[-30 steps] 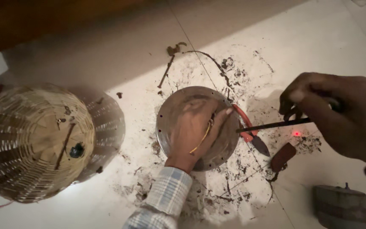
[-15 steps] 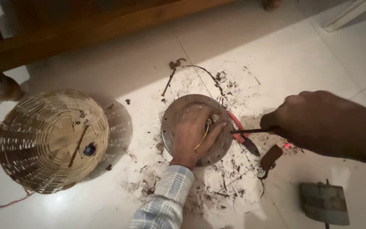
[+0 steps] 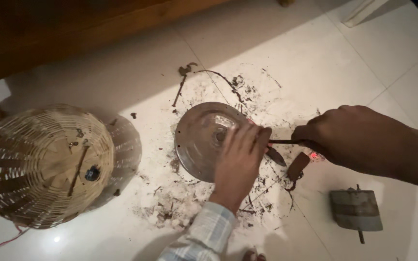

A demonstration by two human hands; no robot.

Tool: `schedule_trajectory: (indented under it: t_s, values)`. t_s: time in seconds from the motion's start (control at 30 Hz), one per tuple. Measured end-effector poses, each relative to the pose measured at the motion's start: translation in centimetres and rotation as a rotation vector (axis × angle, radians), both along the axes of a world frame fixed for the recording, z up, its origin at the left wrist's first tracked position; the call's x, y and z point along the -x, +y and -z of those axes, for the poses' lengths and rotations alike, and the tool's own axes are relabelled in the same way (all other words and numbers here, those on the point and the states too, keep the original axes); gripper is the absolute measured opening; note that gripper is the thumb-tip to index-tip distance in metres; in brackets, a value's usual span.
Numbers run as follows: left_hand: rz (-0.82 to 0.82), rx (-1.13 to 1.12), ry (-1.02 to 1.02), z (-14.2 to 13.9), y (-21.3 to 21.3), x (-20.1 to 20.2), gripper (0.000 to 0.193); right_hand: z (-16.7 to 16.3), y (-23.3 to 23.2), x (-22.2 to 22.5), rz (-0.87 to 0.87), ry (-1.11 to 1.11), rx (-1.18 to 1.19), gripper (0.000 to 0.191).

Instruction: The person kneels on a tiled floor repairing a metal lamp base. They hold the round metal lamp part, feed a wire through its central hole, flip it over, and use pliers and a screwdriver to work on the wiring and fittings, with a woven basket and other lamp parts nearby.

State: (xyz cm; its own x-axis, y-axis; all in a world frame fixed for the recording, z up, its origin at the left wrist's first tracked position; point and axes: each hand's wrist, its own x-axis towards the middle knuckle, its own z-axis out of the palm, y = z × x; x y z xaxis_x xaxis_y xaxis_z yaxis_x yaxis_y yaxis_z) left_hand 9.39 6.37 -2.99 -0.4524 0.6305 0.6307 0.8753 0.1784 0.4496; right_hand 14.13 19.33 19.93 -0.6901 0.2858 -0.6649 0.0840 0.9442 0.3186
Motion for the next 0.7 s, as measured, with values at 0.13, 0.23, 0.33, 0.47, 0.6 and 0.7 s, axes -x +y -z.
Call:
schedule_trajectory:
  t_s: [0.13,0.23,0.33,0.47,0.6,0.7]
  values:
    - [0.078,0.417,0.013,-0.5,3.8,0.4,0.015,0.9,1.0,0.1,-0.012,-0.051,-0.001,0.028]
    - [-0.001,0.632,0.108,-0.5,6.3,1.0,0.012,1.9,1.4,1.2,-0.023,-0.030,-0.002,0.027]
    - [0.007,0.616,0.131,0.4,6.8,1.3,0.013,2.2,1.7,2.2,0.083,-0.155,-0.075,0.019]
    - [0.167,0.532,-0.218,1.5,7.0,1.9,0.010,1.4,1.9,2.3,-0.068,-0.186,-0.069,0.024]
    - [0.176,0.503,-0.254,1.4,7.1,2.2,0.002,1.6,1.7,1.5,-0.365,-0.222,-0.082,0.046]
    - [0.179,0.577,-0.217,1.0,7.1,2.3,0.004,2.5,1.8,1.1,-0.486,-0.322,-0.012,0.047]
